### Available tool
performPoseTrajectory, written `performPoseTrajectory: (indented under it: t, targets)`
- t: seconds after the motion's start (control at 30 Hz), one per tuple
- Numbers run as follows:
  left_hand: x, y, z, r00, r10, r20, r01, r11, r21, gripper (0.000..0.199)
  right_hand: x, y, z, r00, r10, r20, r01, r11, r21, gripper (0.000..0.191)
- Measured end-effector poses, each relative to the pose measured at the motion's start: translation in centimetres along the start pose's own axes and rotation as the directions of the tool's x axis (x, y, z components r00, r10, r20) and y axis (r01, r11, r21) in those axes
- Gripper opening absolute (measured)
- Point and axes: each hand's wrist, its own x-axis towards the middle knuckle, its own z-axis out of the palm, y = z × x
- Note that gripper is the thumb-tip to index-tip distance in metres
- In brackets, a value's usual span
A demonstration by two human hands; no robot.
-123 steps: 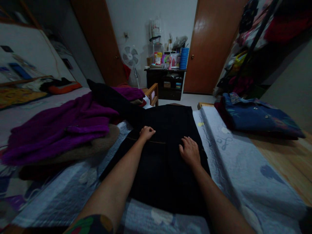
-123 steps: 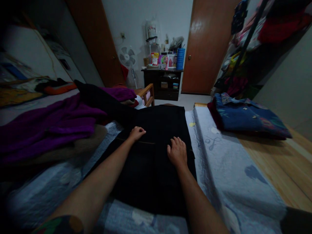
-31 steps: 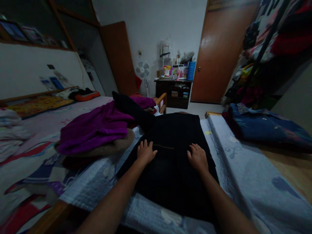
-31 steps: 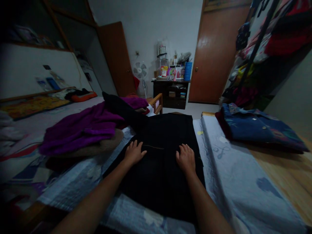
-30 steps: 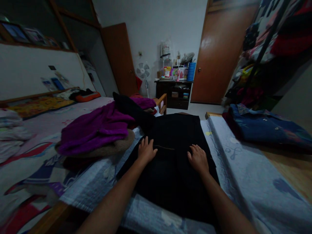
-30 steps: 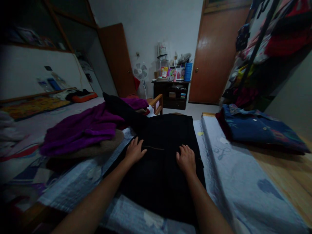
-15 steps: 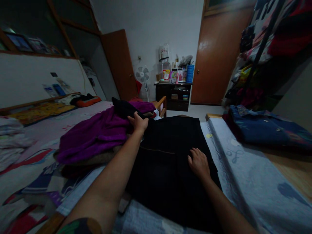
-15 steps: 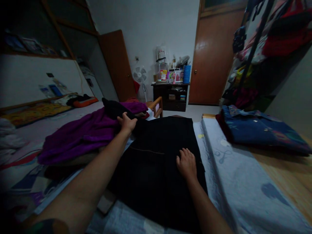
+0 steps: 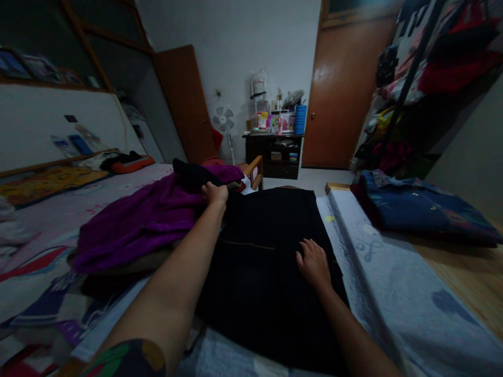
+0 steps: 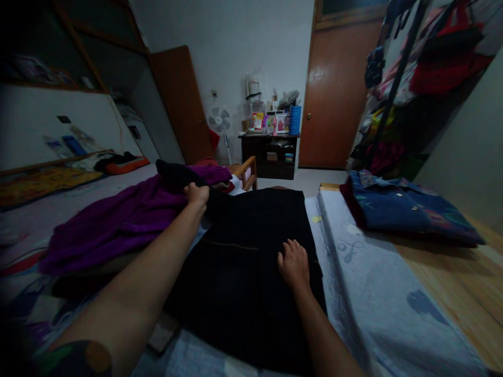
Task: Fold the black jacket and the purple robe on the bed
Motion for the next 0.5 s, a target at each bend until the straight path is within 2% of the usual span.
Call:
performPoseTrajectory:
  t: [0.1,0.17,0.27,0.4,0.5]
  targets:
    - [-3.1,0.1,0.5,0.974,0.221,0.054,-0.222,0.975,0.023,0.061,0.0,0.1,0.1,1.000,-0.001,-0.004,0.001,1.000,0.006,0.035]
    - [-6.3,-0.2,1.1,0.922,0.368,0.120,-0.375,0.926,0.041,0.066,0.0,0.2,0.2,1.000,-0.002,-0.003,0.002,1.000,0.009,0.035]
    - [-11.7,-1.8,2.3,0.821,0.505,0.267,-0.529,0.849,0.022,0.071,-0.1,0.3,0.4,1.000,-0.008,-0.002,0.008,1.000,0.014,0.036]
    - [-17.9,-5.4,3.9,0.678,0.539,0.500,-0.639,0.768,0.038,0.077,0.1,0.8,0.6,1.000,0.004,0.017,-0.005,0.997,0.078,0.035]
    - [-20.5,-8.0,4.3,0.563,0.469,0.680,-0.681,0.730,0.061,0.077,1.1,1.4,0.3,0.993,0.073,0.093,-0.092,0.972,0.216,0.034]
